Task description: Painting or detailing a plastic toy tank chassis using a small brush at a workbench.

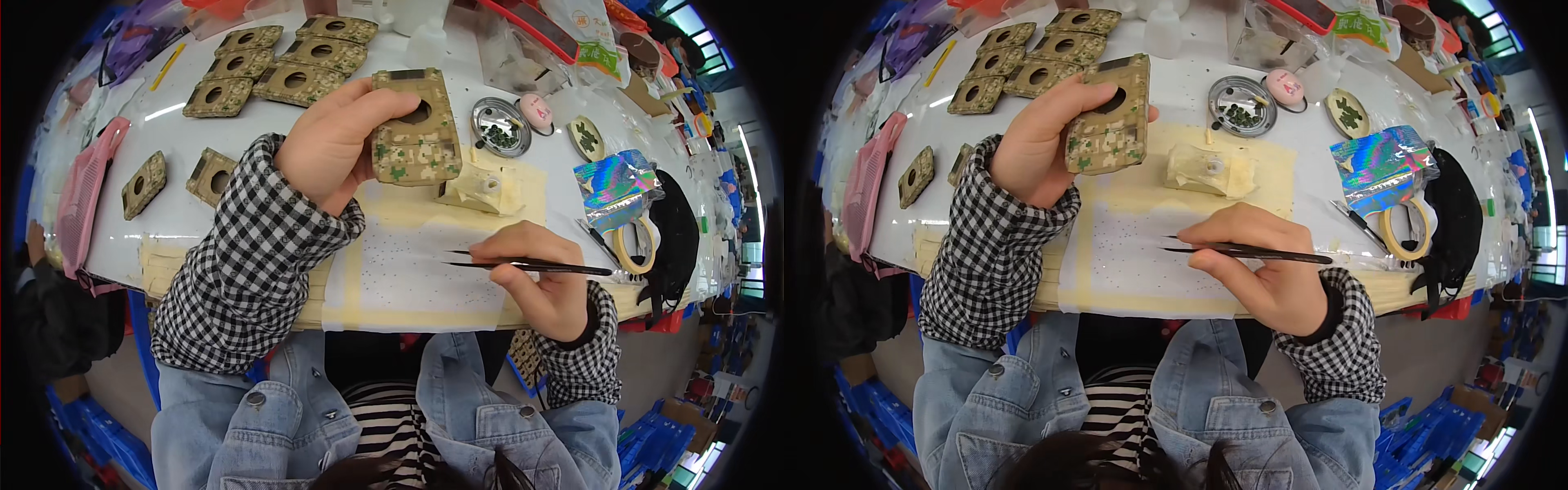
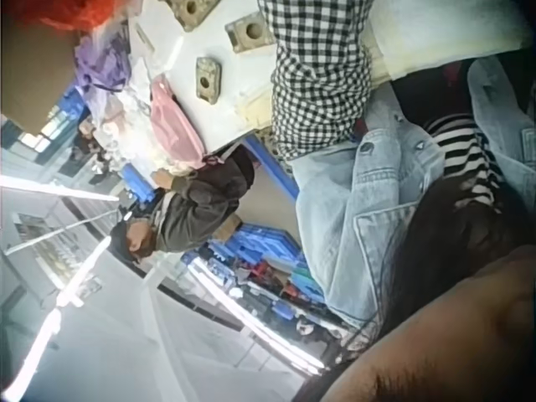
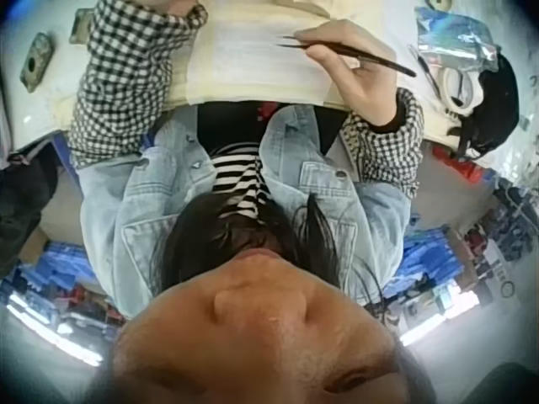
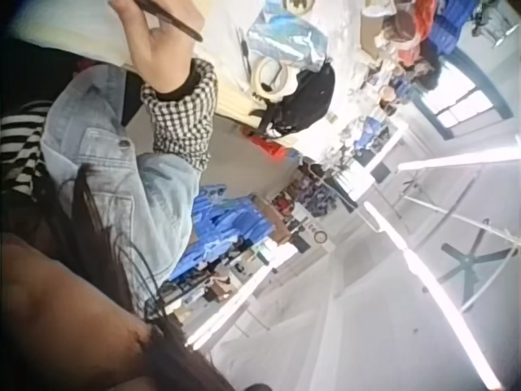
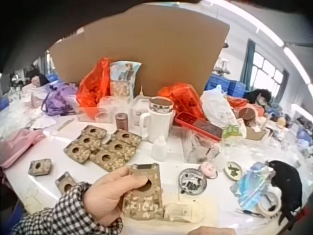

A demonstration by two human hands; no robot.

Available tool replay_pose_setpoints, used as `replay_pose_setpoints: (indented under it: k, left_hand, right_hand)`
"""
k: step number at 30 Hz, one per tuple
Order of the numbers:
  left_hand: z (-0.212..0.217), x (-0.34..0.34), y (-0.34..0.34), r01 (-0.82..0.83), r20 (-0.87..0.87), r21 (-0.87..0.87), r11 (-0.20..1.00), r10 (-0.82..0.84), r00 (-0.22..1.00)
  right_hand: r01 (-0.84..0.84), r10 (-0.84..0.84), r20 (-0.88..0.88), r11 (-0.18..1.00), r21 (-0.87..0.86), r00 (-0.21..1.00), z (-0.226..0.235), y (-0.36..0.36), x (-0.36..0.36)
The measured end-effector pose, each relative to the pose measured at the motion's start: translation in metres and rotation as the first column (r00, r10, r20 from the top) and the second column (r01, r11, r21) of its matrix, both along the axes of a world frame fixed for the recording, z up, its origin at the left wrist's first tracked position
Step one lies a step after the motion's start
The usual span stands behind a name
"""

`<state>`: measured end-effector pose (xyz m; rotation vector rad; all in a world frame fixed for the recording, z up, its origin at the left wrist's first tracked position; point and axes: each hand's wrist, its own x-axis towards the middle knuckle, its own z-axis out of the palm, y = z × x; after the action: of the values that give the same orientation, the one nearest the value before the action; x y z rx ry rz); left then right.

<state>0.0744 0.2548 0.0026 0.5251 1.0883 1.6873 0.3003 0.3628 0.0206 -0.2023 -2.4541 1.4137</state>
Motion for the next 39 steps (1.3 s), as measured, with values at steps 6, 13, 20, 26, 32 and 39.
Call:
replay_pose_setpoints:
  k: [6, 13, 20, 26, 32, 39]
  left_hand:
    - [0.005, 0.005, -0.001, -0.057, 0.003, 0.024, 0.998, 0.057, 0.998]
    - [0.008, 0.008, -0.003, -0.079, -0.02, 0.013, 0.997, 0.079, 0.997]
    - [0.008, 0.01, -0.004, -0.109, -0.008, -0.001, 0.994, 0.109, 0.994]
    - [0.009, 0.01, -0.003, -0.107, -0.014, -0.001, 0.994, 0.107, 0.994]
    - [0.008, 0.009, -0.003, -0.097, -0.009, 0.004, 0.995, 0.097, 0.995]
    - [0.009, 0.009, -0.003, -0.093, -0.015, -0.002, 0.996, 0.093, 0.996]
  right_hand:
    - [0.086, -0.082, 0.041, 0.988, -0.126, 0.996, -0.028, -0.007, -0.019]
    - [0.059, -0.055, 0.052, 0.995, -0.077, 0.997, -0.034, -0.005, -0.02]
    - [0.03, -0.03, 0.053, 0.999, 0.012, 0.998, -0.031, -0.005, -0.022]
    - [0.028, -0.029, 0.054, 0.999, 0.018, 0.998, -0.031, -0.005, -0.023]
    - [0.027, -0.028, 0.049, 0.999, 0.017, 0.998, -0.033, -0.003, -0.022]
    - [0.015, -0.017, 0.057, 0.999, 0.028, 0.998, -0.03, -0.004, -0.022]
